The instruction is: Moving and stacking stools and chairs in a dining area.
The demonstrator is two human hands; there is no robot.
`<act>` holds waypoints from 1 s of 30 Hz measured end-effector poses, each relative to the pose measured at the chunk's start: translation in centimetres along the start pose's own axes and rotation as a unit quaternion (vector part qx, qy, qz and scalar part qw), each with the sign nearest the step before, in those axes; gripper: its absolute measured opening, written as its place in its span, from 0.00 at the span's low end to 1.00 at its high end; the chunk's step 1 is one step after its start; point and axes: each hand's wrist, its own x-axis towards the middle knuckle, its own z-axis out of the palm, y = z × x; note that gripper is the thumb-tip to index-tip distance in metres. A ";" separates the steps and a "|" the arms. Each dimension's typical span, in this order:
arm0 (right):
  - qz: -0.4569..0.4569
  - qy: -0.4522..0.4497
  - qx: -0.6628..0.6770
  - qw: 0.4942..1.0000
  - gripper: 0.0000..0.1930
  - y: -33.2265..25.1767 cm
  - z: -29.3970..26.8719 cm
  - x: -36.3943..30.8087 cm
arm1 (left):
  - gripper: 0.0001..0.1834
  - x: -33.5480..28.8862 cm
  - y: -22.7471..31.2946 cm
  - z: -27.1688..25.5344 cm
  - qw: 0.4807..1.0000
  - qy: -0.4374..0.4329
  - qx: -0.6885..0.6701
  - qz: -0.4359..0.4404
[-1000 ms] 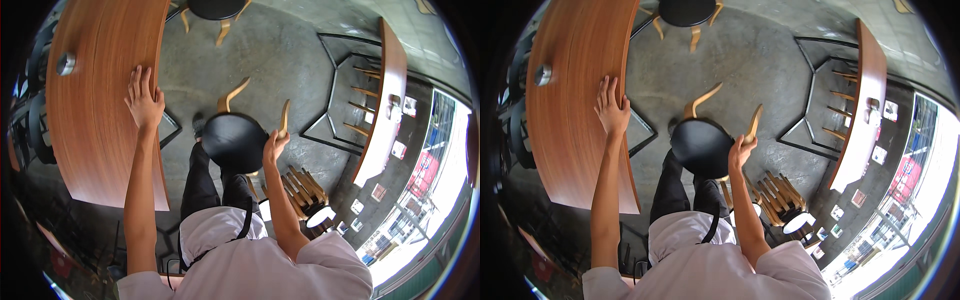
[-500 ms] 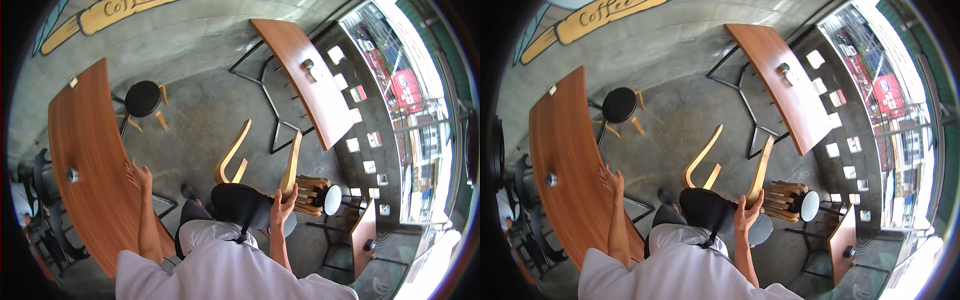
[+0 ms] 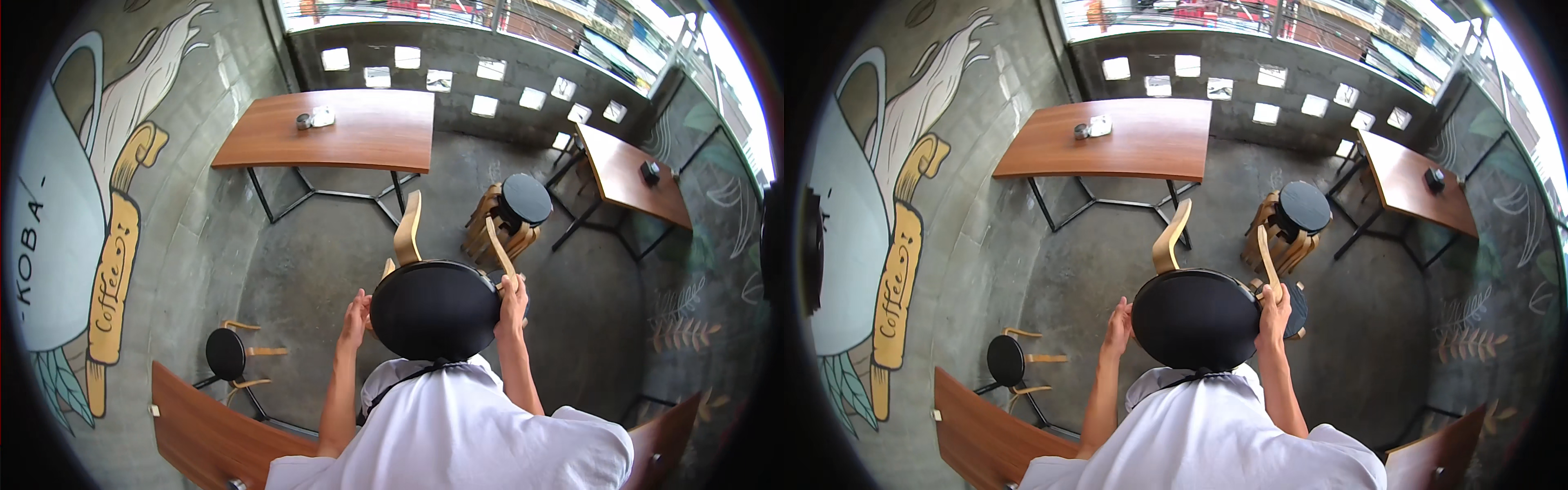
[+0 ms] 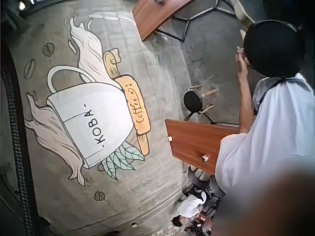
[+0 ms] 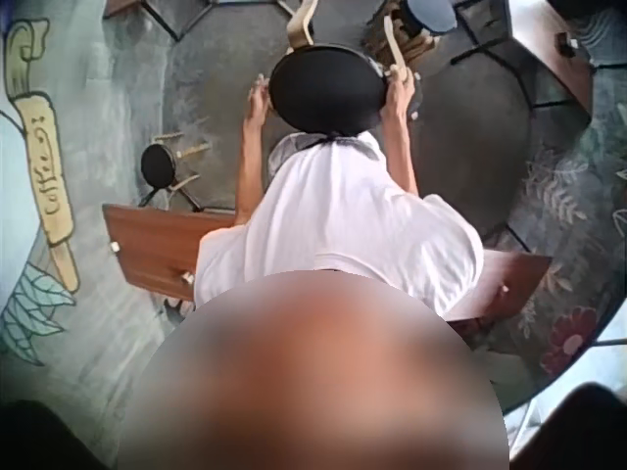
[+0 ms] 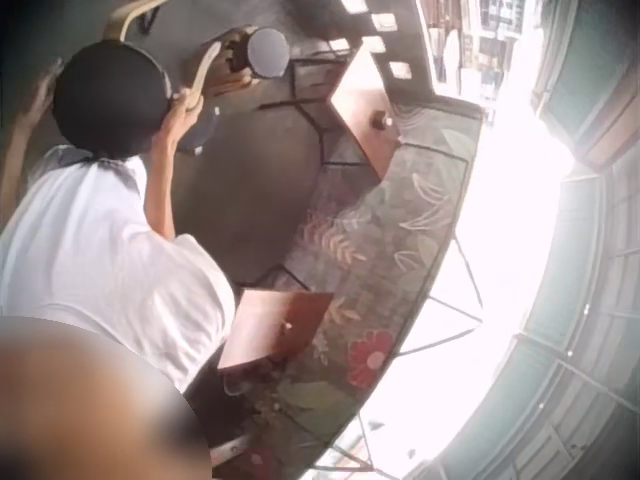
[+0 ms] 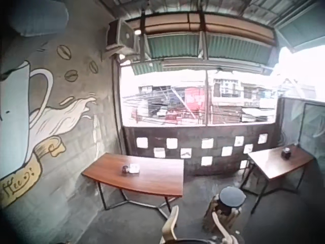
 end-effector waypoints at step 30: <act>0.109 0.455 0.109 0.877 0.11 11.4 -18.5 10.6 | 0.22 23.9 -8.7 25.1 0.795 -0.322 0.484 -0.173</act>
